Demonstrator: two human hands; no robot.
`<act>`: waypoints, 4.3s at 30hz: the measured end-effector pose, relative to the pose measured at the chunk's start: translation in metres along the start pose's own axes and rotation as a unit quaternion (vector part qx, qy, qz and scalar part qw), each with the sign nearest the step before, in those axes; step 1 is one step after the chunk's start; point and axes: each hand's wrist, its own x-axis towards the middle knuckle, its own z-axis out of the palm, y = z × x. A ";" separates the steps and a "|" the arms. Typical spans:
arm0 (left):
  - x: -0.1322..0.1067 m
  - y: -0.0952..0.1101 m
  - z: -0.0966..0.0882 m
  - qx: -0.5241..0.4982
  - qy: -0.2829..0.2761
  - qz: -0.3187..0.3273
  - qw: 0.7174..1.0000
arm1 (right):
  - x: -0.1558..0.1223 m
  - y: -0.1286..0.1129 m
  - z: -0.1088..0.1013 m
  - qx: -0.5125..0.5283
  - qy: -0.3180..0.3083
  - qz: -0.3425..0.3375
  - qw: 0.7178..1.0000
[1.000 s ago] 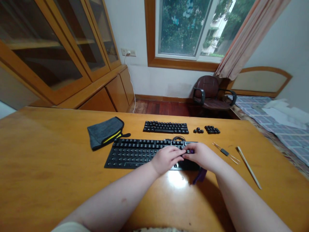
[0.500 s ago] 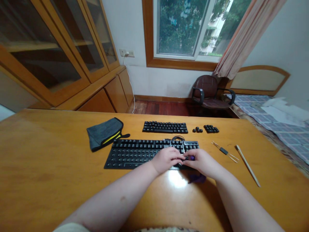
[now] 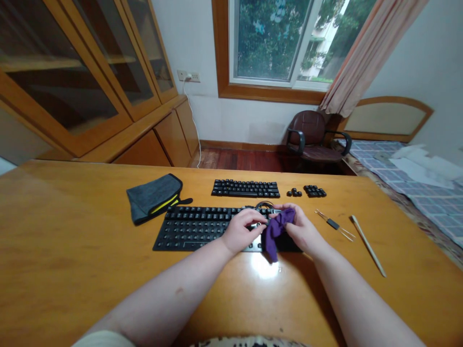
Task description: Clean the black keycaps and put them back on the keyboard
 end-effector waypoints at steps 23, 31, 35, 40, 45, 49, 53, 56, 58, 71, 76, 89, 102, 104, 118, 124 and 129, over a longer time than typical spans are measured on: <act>-0.001 0.000 0.005 -0.022 0.049 -0.050 0.997 | 0.000 0.009 0.008 0.070 -0.045 0.018 0.996; -0.005 0.005 0.008 -0.028 0.048 -0.100 0.993 | -0.001 0.001 0.012 0.022 -0.040 -0.021 0.999; -0.008 0.005 0.010 -0.038 0.056 -0.143 0.987 | -0.002 0.004 0.011 -0.003 -0.017 -0.040 0.999; -0.008 0.004 0.012 -0.034 0.069 -0.160 0.984 | -0.003 0.002 0.015 -0.015 0.003 -0.052 0.999; -0.006 0.006 0.010 -0.012 0.077 -0.149 0.986 | -0.004 0.000 0.019 -0.005 -0.025 -0.050 0.998; -0.006 0.005 0.010 0.014 0.058 -0.128 0.990 | -0.003 0.004 0.016 -0.026 0.005 -0.063 0.998; -0.006 0.003 0.011 0.011 0.064 -0.102 0.993 | -0.003 0.012 0.014 -0.070 0.044 -0.077 0.994; -0.006 0.002 0.012 -0.001 0.072 -0.095 0.993 | -0.004 0.015 0.015 -0.066 0.058 -0.071 0.994; -0.006 0.001 0.012 -0.008 0.069 -0.095 0.993 | -0.004 0.013 0.017 -0.048 0.054 -0.063 0.995; -0.002 0.000 0.010 -0.034 0.091 -0.098 0.990 | -0.002 0.005 0.017 -0.018 0.030 -0.046 0.998; -0.001 0.002 0.008 -0.034 0.055 -0.076 0.995 | 0.000 0.011 0.013 -0.048 0.030 -0.049 0.997; -0.007 -0.003 0.013 -0.095 0.052 -0.142 0.984 | -0.001 0.009 0.015 -0.027 0.012 -0.059 0.998; -0.003 0.002 0.009 -0.035 0.046 -0.095 0.994 | 0.000 0.012 0.011 -0.094 0.034 -0.103 0.990; -0.003 0.002 0.009 -0.041 0.039 -0.110 0.992 | 0.000 0.014 0.010 -0.101 0.044 -0.106 0.988; -0.003 0.002 0.011 -0.068 0.044 -0.148 0.986 | -0.003 0.014 0.013 -0.140 0.059 -0.129 0.980; -0.003 0.006 0.010 -0.074 0.035 -0.145 0.986 | -0.005 0.008 0.014 -0.124 0.074 -0.111 0.983; -0.003 0.005 0.011 -0.082 0.057 -0.134 0.986 | -0.006 0.002 0.017 -0.023 0.032 -0.054 0.998</act>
